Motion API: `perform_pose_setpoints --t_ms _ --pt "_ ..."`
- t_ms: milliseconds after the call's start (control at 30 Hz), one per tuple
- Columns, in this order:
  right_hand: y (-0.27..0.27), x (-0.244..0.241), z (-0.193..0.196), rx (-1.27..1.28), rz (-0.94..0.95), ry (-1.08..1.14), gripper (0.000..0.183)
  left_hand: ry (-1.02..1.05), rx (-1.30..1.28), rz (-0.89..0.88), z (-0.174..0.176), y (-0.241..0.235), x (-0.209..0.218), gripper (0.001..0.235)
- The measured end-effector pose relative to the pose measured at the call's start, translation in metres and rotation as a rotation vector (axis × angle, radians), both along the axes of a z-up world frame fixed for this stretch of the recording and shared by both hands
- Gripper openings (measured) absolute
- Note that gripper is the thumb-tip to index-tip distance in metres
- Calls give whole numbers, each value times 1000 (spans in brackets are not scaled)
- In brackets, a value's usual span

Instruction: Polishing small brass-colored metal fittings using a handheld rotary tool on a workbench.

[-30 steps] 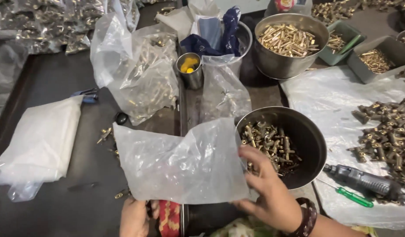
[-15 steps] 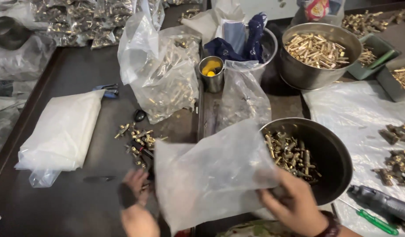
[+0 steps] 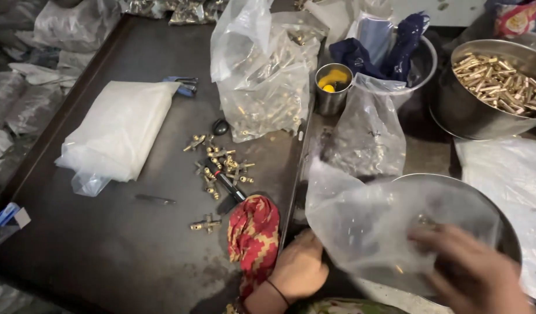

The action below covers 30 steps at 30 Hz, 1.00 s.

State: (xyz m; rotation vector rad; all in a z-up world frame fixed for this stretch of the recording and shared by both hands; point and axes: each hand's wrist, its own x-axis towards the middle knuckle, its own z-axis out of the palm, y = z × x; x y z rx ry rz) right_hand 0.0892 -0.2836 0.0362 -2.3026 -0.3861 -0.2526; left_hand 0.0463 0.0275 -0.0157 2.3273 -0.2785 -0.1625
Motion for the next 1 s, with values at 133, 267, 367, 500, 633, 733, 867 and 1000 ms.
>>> perform_pose_setpoints --t_ms 133,267,367,500,633,733,867,1000 --pt "49 13 25 373 199 538 51 25 -90 22 35 2 12 53" --pt "51 22 37 -34 277 52 66 -66 -205 313 35 10 10 63" --pt "47 24 21 -224 79 111 58 -299 -245 473 65 13 3 86" --pt "76 20 48 -221 15 126 61 -577 -280 509 119 2 -6 66" --pt "86 14 48 -323 88 166 82 -6 -312 416 142 -4 -14 52" --pt "89 8 35 -324 386 -118 94 -19 -269 257 142 -6 -13 75" --pt "100 -10 37 -95 708 101 67 -294 -164 296 116 -3 -10 64" --pt "104 -21 62 96 467 390 43 -218 -71 345 105 1 -8 51"
